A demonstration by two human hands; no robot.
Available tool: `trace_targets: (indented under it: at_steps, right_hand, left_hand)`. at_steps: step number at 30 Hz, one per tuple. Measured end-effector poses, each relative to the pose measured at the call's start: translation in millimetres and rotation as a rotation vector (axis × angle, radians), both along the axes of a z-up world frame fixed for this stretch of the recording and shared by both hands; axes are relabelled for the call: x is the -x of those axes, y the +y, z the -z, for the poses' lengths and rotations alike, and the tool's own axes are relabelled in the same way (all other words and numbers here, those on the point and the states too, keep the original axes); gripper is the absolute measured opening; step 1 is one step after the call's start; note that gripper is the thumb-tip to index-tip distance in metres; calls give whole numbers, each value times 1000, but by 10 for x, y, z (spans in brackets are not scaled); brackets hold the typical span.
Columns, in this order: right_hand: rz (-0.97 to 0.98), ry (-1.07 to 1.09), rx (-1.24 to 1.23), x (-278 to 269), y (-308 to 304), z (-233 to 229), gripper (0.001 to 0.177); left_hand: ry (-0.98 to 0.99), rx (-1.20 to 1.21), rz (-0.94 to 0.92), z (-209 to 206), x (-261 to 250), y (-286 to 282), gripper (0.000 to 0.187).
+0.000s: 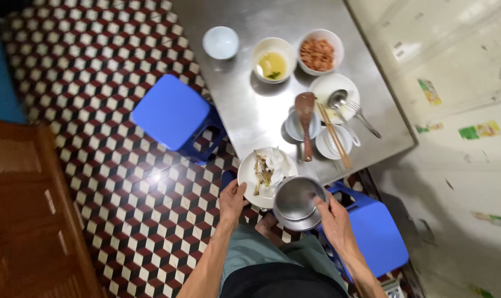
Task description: Clear used dishes from a dining table and wipe the table surface clean.
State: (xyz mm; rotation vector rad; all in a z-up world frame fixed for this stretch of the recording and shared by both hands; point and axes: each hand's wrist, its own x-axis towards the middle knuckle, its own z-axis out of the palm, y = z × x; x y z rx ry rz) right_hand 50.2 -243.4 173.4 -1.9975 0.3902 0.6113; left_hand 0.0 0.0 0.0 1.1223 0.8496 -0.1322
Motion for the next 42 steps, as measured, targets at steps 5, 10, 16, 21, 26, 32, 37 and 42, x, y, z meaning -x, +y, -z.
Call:
trace_targets:
  at_steps: [5,10,16,21,26,32,37,42]
  right_hand:
    - [-470,-129,-94,-52,505,-159,42]
    - [-823,-256,-184,81,1153,-398,36]
    - [-1106,-217,-240,408,2099,-537,39]
    - [-1222,-70,-164,907,2984,-597,48]
    - [-1487,-178,-259,1503,3849,-559,40]
    - [-1757,-112,-308,2356,4777,-467,47]
    - [-2020,-52,-425,3070,5413,-241,45]
    - [-2181,64,-648,3723,5994,-177,46]
  left_hand:
    - [10,16,-154,-657,410,169,35]
    - [1,38,-369,-1092,913,470,34]
    - [-8,-48,-560,-1396,1614,995,36]
    - [-102,48,-755,-1489,2306,1504,34]
    - [-168,-14,-974,-1398,3043,1972,33]
    - [-232,-42,-1330,-1377,3914,2224,34]
    - [-272,-112,-1604,-1245,4585,2267,33]
    - [-216,-104,-1874,-1231,5065,2292,40]
